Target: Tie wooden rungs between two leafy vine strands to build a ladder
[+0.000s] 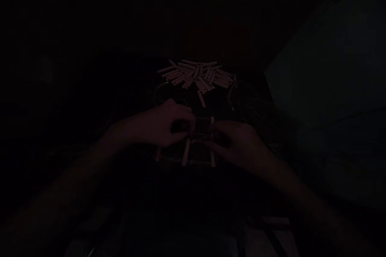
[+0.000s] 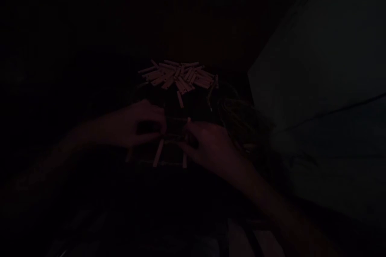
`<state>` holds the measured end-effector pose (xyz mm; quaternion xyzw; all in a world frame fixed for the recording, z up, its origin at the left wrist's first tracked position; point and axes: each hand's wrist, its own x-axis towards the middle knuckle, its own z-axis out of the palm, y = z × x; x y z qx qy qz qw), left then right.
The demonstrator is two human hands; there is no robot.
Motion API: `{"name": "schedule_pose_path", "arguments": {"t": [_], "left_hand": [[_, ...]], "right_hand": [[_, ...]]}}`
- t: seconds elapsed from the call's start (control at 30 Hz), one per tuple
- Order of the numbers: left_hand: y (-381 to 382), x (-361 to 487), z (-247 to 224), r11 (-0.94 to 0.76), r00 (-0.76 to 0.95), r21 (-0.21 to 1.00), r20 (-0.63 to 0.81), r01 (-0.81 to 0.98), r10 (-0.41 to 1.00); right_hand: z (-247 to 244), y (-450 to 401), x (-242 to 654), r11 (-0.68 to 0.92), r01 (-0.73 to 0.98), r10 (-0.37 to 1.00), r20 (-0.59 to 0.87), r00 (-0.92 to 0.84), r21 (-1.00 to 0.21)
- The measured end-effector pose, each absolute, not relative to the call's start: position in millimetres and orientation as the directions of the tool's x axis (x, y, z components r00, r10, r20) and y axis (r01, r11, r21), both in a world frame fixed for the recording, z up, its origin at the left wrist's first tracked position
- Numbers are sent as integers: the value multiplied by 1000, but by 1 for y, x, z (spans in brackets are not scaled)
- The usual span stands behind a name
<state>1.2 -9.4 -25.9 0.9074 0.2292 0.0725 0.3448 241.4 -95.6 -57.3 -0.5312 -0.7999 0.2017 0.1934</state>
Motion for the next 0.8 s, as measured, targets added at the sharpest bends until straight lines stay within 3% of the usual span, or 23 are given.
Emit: {"name": "schedule_pose_path", "arguments": {"t": [0.3,0.8], "left_hand": [[-15,1,-20,-503,897,752,-280,426,341],[-13,2,-25,-529,897,738,-247,419,366]], "right_hand": [[-57,-95,240,352,769,928,92,-361,-534],[-57,-95,241,360,775,926,99,-364,-519]]}}
